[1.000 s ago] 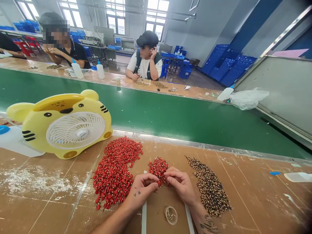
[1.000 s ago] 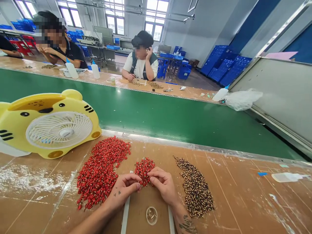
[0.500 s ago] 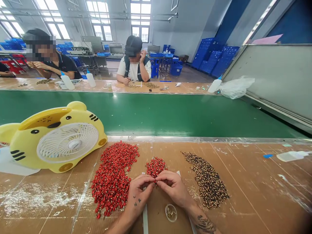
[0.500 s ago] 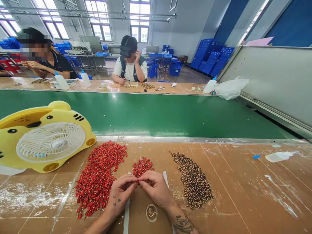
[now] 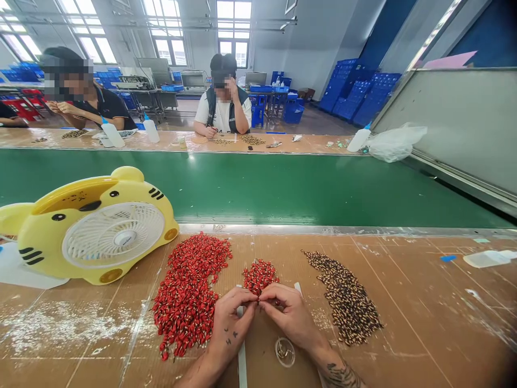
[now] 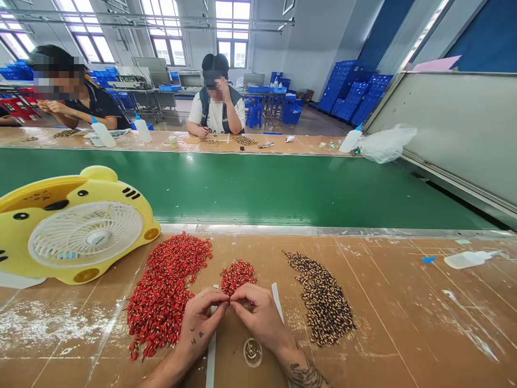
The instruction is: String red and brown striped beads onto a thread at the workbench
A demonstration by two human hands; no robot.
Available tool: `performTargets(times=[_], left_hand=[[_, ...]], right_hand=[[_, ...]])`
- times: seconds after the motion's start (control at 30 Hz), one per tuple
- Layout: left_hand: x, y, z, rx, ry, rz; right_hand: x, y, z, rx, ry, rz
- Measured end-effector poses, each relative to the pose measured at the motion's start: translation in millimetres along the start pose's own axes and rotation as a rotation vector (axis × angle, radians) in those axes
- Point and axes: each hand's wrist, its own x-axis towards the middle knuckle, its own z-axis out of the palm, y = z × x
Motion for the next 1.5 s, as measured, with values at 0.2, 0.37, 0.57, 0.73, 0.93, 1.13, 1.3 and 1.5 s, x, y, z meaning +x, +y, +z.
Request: performTargets(times=[0.2,0.37,0.57,0.73,0.93,1.13,1.3,1.5], left_hand=[[-2,-2,0,-0.008,-0.023,0.031],[-2,-4,-1,-0.031,-0.050,0.020],[-1,-8,-1,-0.202,-0.046,-0.091],[0,-6,0,-0.270,-0.031,-0.153],[-5,-10,2,-0.222,0.005,-0.217],[-9,-19,5,-0.283,0.013,-0.327],[-5,-13,5,-0.263,0.004,-0.249],[-3,-2,3,-0.301,0.028,-0.231]], right_hand=[[0,2,-1,-0.005,-0.006,-0.006],[-2,5,-1,0.012,-0.026,0.015],[0,9,1,0.217,0.011,0.147],[3,2,-6,0.146,-0.027,0.070],[3,3,-7,0.233,-0.057,0.167],[1,11,-1,0.326,-0.072,0.257],[3,7,-2,0.306,-0.086,0.246],[2,1,-8,0.268,0.049,0.123]])
